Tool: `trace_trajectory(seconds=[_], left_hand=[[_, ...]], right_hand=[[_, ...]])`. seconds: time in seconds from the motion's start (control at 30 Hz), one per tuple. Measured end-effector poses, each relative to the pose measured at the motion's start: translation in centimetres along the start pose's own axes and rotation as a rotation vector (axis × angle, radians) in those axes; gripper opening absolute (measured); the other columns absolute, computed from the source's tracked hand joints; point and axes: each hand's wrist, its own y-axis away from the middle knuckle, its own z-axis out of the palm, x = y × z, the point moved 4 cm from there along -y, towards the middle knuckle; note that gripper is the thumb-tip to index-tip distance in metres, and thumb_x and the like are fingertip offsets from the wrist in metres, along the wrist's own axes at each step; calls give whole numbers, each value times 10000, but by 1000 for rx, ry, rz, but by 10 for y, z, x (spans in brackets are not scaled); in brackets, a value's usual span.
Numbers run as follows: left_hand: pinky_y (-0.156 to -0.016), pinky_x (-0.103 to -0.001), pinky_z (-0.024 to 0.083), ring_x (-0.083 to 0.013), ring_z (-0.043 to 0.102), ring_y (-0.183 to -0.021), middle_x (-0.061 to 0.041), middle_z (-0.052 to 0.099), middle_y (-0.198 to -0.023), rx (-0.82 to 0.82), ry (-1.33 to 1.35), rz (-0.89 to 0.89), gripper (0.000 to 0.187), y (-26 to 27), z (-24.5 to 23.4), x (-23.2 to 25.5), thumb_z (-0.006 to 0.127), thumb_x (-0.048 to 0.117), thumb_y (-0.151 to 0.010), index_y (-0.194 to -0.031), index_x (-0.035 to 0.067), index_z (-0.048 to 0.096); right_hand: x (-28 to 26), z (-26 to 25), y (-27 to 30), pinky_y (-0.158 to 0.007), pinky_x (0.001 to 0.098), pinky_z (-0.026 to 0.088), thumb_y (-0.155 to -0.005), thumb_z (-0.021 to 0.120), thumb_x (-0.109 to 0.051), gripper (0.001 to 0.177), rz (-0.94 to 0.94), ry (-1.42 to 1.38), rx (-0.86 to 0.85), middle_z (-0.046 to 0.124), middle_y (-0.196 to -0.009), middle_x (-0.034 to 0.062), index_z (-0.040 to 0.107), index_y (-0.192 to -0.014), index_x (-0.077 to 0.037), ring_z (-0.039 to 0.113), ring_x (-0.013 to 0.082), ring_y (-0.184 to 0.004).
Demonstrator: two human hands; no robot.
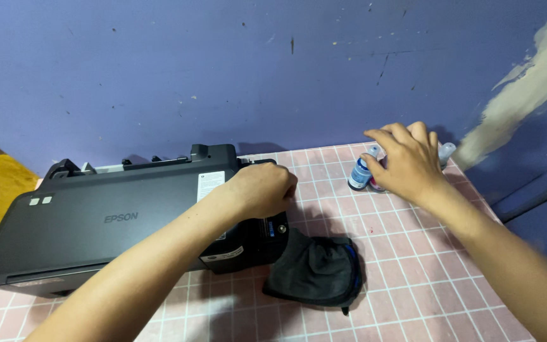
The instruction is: The person refills the ink tanks of an Epson L120 printer using blue and magenta ink bottles. They open the caps, pour ink into the corresponding ports, and wipe the exterior with a black cloth.
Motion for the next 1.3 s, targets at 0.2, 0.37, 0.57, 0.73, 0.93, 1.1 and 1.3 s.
trace_trajectory(seconds=[0.2, 0.37, 0.57, 0.73, 0.93, 1.1, 1.3], left_hand=[[-849, -443, 561, -294, 710, -967, -100, 747, -952, -57, -19, 39, 148, 6, 10, -17, 705, 211, -849, -946, 100, 718], [-941, -449, 510, -281, 654, -1105, -86, 730, -1036, -55, -56, 46, 152, 5, 15, -16, 709, 233, -862, -955, 117, 739], [-991, -461, 479, -258, 621, -1148, -46, 719, -1076, -112, -107, 20, 159, -1, 22, -17, 682, 272, -910, -996, 151, 741], [-988, -455, 468, -250, 604, -1167, -34, 709, -1103, -68, -120, 14, 163, 2, 24, -17, 703, 288, -886, -976, 163, 756], [-972, -456, 464, -276, 605, -1129, -41, 709, -1089, -45, -129, 7, 168, 2, 25, -18, 717, 298, -868, -967, 168, 760], [-961, -485, 453, -298, 606, -1130, -88, 731, -1005, -2, -201, 37, 162, 1, 23, -14, 712, 245, -828, -922, 126, 769], [-996, -513, 422, -304, 604, -1161, -127, 742, -983, -87, -295, -42, 202, -13, 25, -6, 724, 209, -773, -910, 66, 762]], right_hand=[[-49, -18, 19, -885, 403, 409, -816, 800, -244, 338, -104, -176, 122, 662, -1095, 58, 761, -1120, -101, 489, 253, -981], [-75, -19, 32, -831, 366, 420, -810, 781, -216, 308, -167, -278, 61, 652, -1044, 63, 752, -1085, -81, 492, 248, -934], [-95, -11, 55, -833, 375, 446, -783, 771, -202, 307, -204, -401, -82, 642, -1022, 61, 741, -1056, -66, 519, 235, -938], [-98, -6, 63, -868, 385, 454, -798, 770, -203, 279, -190, -448, -150, 635, -1014, 60, 743, -1040, -67, 532, 239, -977], [-101, 0, 68, -864, 382, 449, -797, 777, -224, 309, -195, -469, -186, 643, -1023, 61, 746, -1059, -62, 519, 245, -960], [-101, 3, 70, -869, 381, 445, -811, 770, -244, 326, -207, -465, -220, 642, -1040, 69, 739, -1072, -52, 514, 243, -967], [-103, 4, 74, -878, 390, 446, -800, 765, -264, 335, -198, -465, -237, 651, -1074, 72, 746, -1063, -58, 515, 257, -977]])
